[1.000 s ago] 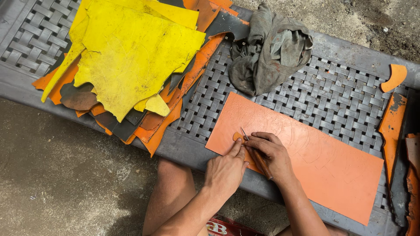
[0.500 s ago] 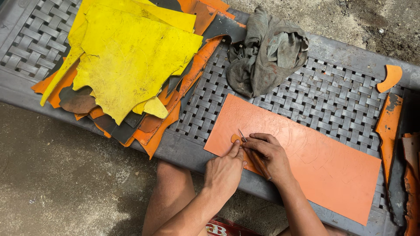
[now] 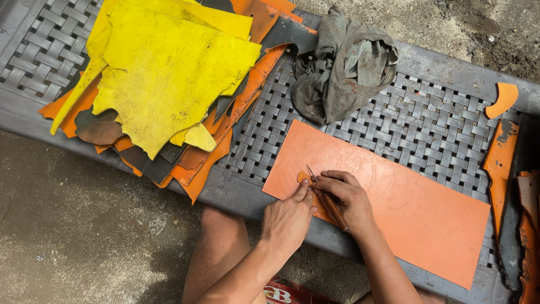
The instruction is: The person uses a small knife to cut shapes from an orange plastic sheet placed on a woven plastic bench. They repeatedly position a small template on the sheet, trace around it, and cut out the shape, then move the template to a new spot and repeat the process.
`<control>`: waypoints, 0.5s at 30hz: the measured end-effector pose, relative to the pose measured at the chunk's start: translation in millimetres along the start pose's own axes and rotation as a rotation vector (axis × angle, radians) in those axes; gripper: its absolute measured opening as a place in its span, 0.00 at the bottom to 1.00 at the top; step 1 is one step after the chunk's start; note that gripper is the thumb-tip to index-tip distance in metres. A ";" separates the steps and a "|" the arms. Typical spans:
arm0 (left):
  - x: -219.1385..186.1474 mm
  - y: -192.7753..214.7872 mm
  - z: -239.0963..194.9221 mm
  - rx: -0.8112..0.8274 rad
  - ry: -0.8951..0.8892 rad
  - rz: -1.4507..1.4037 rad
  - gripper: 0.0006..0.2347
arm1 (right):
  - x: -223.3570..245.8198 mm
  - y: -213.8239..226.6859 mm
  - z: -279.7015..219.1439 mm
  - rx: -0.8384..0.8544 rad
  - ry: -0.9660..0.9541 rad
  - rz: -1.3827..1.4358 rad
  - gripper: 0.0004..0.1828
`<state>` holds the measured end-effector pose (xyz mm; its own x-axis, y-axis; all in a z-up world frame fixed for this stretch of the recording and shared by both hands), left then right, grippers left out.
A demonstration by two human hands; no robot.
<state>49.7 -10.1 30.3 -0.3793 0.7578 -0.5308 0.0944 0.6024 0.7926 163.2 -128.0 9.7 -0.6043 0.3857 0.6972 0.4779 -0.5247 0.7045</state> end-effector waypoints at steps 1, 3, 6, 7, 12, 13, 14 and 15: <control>0.6 1.6 1.2 0.001 -0.015 0.012 0.18 | -0.1 -0.1 -1.5 0.002 -0.001 0.002 0.12; 3.7 5.8 6.9 0.002 -0.045 0.035 0.18 | -2.0 -1.1 -2.0 -0.001 -0.005 0.009 0.11; 7.9 11.0 11.9 0.063 0.029 0.080 0.17 | -1.9 -0.2 -3.9 -0.004 0.000 0.016 0.11; 7.7 12.7 12.3 0.054 0.016 0.087 0.17 | -1.3 0.0 -3.5 -0.005 0.005 0.019 0.11; 7.5 10.0 14.3 0.003 -0.013 0.058 0.17 | -1.8 0.0 -3.2 0.004 -0.020 0.050 0.12; 6.3 7.5 14.7 -0.009 -0.048 0.101 0.16 | -2.6 -0.2 -3.2 0.010 -0.030 0.061 0.13; 4.6 4.9 15.1 -0.021 -0.084 0.144 0.16 | -2.9 -0.5 -3.5 0.000 -0.017 0.057 0.12; 2.7 2.3 15.5 -0.033 -0.120 0.187 0.16 | -3.2 -1.1 -4.0 -0.010 -0.005 0.054 0.12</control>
<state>63.1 -2.8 26.0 -0.2460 0.8813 -0.4035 0.1217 0.4411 0.8892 162.1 -131.7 6.2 -0.5745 0.3607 0.7347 0.5033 -0.5523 0.6646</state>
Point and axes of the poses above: each hand's wrist, its own z-axis towards the middle knuckle, its own y-axis out of the back of the hand, x = y × z, the point moved 2 cm from there along z, towards the middle knuckle, and after that the axes turned 5 degrees about -z, right-handed, at the moved point
